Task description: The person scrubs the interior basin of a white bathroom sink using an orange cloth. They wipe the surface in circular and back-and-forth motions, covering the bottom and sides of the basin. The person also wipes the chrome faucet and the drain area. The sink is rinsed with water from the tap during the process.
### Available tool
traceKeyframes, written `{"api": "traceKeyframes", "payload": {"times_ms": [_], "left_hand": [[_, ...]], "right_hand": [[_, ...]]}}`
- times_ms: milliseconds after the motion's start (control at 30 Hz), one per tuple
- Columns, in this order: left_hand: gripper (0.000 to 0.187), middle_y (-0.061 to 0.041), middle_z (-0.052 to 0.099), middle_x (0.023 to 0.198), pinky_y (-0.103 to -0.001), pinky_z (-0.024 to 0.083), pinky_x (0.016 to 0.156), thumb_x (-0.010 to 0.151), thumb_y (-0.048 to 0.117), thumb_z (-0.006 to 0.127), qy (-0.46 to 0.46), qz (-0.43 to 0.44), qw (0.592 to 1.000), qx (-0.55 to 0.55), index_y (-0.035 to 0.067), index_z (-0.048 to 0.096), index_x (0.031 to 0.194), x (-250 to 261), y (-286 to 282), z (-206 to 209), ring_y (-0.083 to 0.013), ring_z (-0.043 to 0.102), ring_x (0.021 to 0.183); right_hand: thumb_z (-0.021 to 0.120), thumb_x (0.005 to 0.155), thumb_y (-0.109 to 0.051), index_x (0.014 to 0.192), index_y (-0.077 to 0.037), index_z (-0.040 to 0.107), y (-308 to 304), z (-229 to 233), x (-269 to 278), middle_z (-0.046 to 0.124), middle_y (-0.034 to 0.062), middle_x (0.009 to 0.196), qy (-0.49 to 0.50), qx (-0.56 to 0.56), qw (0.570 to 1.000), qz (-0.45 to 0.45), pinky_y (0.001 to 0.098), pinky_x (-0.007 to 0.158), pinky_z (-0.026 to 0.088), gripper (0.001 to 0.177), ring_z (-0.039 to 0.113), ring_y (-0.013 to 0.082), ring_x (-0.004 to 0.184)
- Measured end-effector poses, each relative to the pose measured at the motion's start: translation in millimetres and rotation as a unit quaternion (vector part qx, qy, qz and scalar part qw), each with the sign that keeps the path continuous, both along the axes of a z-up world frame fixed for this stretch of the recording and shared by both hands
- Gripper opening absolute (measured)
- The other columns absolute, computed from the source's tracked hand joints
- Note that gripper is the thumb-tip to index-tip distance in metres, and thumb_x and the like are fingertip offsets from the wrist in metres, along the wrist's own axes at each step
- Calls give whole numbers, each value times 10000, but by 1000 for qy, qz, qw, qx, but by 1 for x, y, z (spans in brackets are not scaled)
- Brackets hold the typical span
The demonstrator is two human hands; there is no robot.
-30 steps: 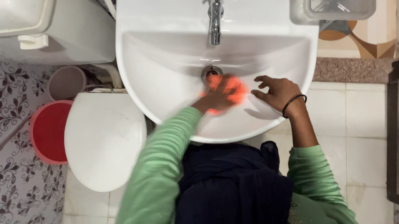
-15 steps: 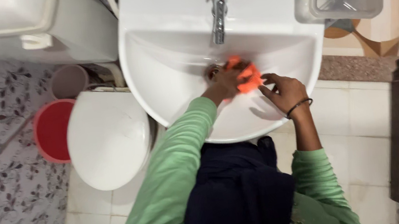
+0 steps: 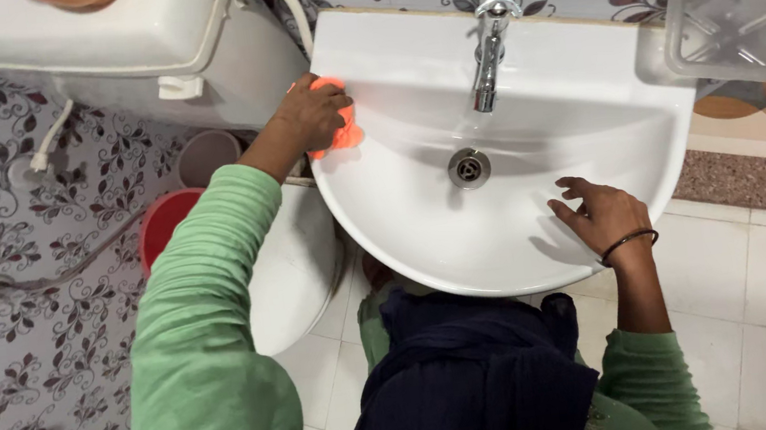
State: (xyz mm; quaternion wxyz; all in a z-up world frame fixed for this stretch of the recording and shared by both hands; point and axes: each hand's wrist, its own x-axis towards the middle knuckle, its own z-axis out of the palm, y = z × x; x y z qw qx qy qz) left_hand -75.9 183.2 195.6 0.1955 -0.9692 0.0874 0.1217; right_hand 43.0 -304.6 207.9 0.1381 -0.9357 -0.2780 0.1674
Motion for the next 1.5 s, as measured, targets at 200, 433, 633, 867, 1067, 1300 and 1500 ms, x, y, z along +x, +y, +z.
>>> {"api": "traceKeyframes", "payload": {"times_ms": [200, 433, 633, 867, 1067, 1300, 1500], "left_hand": [[330, 0, 536, 1483, -532, 260, 1179, 869, 339, 689, 0, 66, 996, -56, 216, 740, 1172, -4, -37, -121, -234, 398, 1428], [649, -187, 402, 1525, -562, 268, 1119, 847, 374, 718, -33, -4, 936, -350, 199, 551, 1450, 71, -266, -238, -395, 353, 1390], [159, -11, 583, 1370, -593, 419, 1055, 920, 259, 658, -35, -186, 938, -290, 316, 759, 1028, 76, -230, -141, -252, 526, 1338], [636, -143, 367, 1597, -633, 342, 1063, 782, 165, 677, -270, 1, 926, -263, 248, 597, 1408, 56, -106, 18, -356, 338, 1463], [785, -22, 218, 1737, -625, 245, 1251, 889, 289, 816, -411, 8, 908, -78, 439, 438, 1561, 51, -45, -20, -244, 237, 1595], [770, -201, 225, 1690, -701, 190, 1141, 806, 173, 712, -314, 217, 901, -208, 180, 477, 1539, 38, -23, -47, -406, 184, 1570], [666, -211, 260, 1668, -645, 204, 1186, 802, 196, 706, -290, 149, 905, -273, 169, 557, 1450, 112, -171, -56, -404, 197, 1571]], "right_hand": [[663, 908, -526, 1300, -243, 703, 0, -3, 3, 776, -19, 1147, 20, -8, 1000, 2, 394, 802, 600, 485, 756, 201, 923], [673, 890, -543, 1319, -260, 684, -1, -9, 7, 777, -15, 1141, 23, 5, 1000, -2, 392, 825, 598, 514, 756, 205, 933], [685, 885, -522, 1303, -261, 691, 0, -6, 2, 778, -12, 1132, 6, 11, 1000, -3, 388, 822, 599, 493, 756, 202, 926], [683, 882, -507, 1301, -250, 691, 1, -11, 6, 782, -8, 1120, 7, -7, 1000, 16, 392, 818, 599, 492, 759, 204, 917], [666, 888, -511, 1299, -266, 690, 4, -5, 3, 786, -18, 1121, 13, -25, 1000, 10, 391, 815, 603, 480, 764, 203, 906], [661, 877, -546, 1303, -261, 679, 9, -5, 10, 775, -10, 1147, 39, -48, 998, 12, 388, 836, 602, 512, 766, 215, 932], [643, 874, -577, 1333, -279, 659, 14, -2, 7, 770, -3, 1170, 62, -83, 994, 23, 384, 873, 598, 547, 762, 210, 985]]}}
